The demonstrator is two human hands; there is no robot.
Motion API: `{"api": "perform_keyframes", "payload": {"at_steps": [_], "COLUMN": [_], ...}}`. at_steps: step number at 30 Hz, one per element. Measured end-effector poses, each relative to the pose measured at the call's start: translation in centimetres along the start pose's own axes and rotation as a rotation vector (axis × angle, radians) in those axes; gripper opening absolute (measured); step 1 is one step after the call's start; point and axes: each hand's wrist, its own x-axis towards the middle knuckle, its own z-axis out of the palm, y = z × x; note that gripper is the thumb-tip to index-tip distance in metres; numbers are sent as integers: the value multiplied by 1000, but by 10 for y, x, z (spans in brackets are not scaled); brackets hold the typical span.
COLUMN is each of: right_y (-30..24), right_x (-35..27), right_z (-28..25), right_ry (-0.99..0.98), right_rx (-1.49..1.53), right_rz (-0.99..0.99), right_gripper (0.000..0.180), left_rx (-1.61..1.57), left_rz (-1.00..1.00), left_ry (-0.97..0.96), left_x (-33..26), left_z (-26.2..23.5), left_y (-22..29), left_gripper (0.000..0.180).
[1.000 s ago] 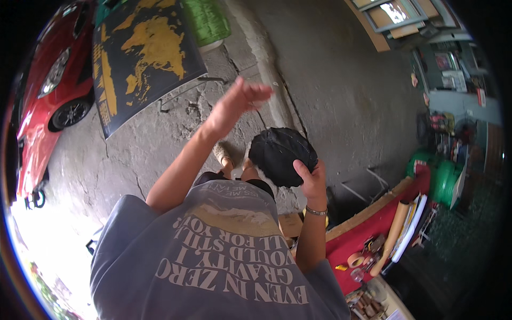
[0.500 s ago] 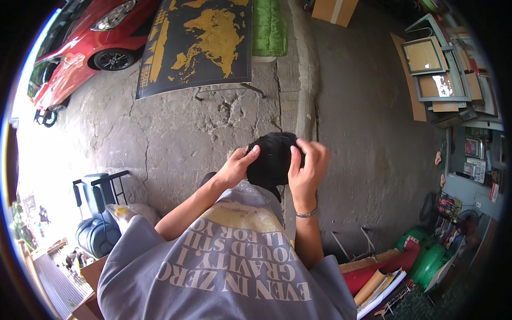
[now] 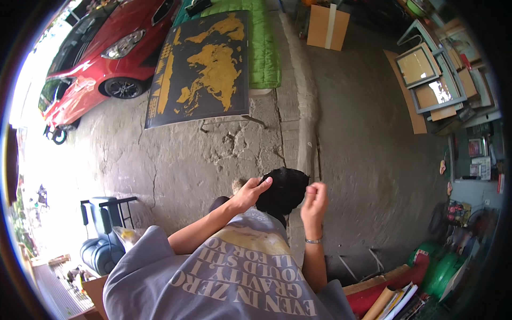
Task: The person tapes a large world map poster to a padded surface, then retrieves a wooden frame and a black frame. They place the poster into the black frame and inspect the assembled framed poster.
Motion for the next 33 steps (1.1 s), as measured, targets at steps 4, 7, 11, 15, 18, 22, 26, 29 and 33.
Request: {"api": "perform_keyframes", "payload": {"at_steps": [4, 7, 11, 15, 18, 22, 26, 29, 33], "right_y": [34, 34, 25, 35, 58, 86, 107, 126, 175], "right_x": [-29, -57, -98, -152, -194, -302, -411, -462, -451], "right_z": [-45, -57, -41, -61, -93, -188, -279, -304, -244], "right_ry": [87, 153, -12, 95, 301, 966, 1860, 2210, 1826], "right_rx": [-267, -110, 514, 370, 88, 7, 210, 633, 529], "right_rz": [333, 387, 484, 580, 749, 1226, 802, 376, 939], "right_gripper": [30, 32, 41, 48, 52, 66, 65, 65, 42], "left_rx": [-345, -86, 437, 740, 729, 765, 838, 939, 898], "left_rz": [90, 66, 196, 449, 537, 407, 280, 395, 238], "left_ry": [-78, -13, -222, -396, -430, -368, -330, -347, -158], "left_x": [18, 27, 28, 36, 53, 81, 107, 117, 114], "left_z": [27, 55, 94, 136, 149, 135, 111, 101, 72], "left_y": [-13, -18, -23, -43, -63, -79, -65, -51, -49], "left_gripper": [48, 49, 52, 38, 34, 49, 61, 60, 36]}}
